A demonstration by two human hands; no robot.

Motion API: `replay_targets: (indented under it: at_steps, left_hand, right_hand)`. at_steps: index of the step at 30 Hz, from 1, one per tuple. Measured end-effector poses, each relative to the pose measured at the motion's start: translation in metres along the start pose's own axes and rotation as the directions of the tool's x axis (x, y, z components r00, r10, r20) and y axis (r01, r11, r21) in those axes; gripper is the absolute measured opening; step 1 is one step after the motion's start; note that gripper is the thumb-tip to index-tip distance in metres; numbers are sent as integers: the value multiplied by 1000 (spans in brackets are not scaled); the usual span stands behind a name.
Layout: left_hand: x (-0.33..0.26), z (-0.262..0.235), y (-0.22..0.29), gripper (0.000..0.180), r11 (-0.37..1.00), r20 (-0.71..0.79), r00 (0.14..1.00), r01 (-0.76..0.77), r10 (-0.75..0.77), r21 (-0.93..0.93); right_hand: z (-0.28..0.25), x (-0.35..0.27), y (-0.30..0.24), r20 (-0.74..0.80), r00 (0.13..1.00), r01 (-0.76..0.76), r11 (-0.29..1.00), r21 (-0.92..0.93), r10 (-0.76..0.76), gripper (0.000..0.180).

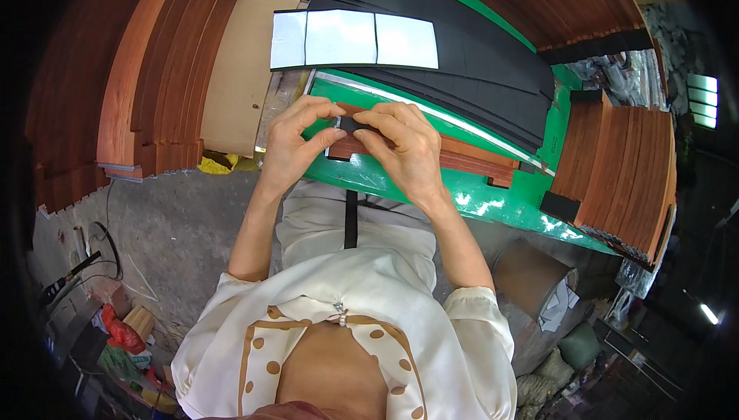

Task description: Applying black adhesive strips to wooden components in a furniture manufacturing setting.

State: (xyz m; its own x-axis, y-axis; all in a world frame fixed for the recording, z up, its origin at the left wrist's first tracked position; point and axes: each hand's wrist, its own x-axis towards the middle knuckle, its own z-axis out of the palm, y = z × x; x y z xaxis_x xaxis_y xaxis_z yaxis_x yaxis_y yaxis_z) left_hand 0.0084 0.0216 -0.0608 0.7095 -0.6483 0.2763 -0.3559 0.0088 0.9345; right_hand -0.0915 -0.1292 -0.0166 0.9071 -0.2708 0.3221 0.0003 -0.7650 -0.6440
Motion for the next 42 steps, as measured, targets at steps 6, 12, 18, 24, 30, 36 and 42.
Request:
replay_targets:
  at_steps: [6,12,18,24,30,36,42]
  left_hand:
    - [0,0,-1,26,1000,1,1000,-8,8,9]
    - [0,0,0,26,1000,-3,1000,-16,16,26]
    - [0,2,1,26,1000,-23,1000,-11,12,8]
    - [0,3,0,25,999,-33,999,-21,20,-24]
    - [-1,3,0,24,1000,-27,999,-30,30,-2]
    - [0,1,0,22,999,-9,999,-46,46,11]
    - [-1,3,-2,21,997,-21,997,-80,80,18]
  right_hand:
    - [2,0,0,-21,1000,8,1000,-9,-8,22]
    - [3,-1,-1,-28,999,26,999,-32,-27,21]
    - [3,-1,0,-29,1000,11,1000,-24,-12,20]
    - [3,-2,-1,-31,999,-11,1000,-14,11,20]
    - [5,-3,-1,-35,999,-26,1000,-4,26,20]
    - [5,-4,-2,-34,999,-41,999,2,41,21]
    - [-3,-4,6,14,996,-93,983,160,92,23]
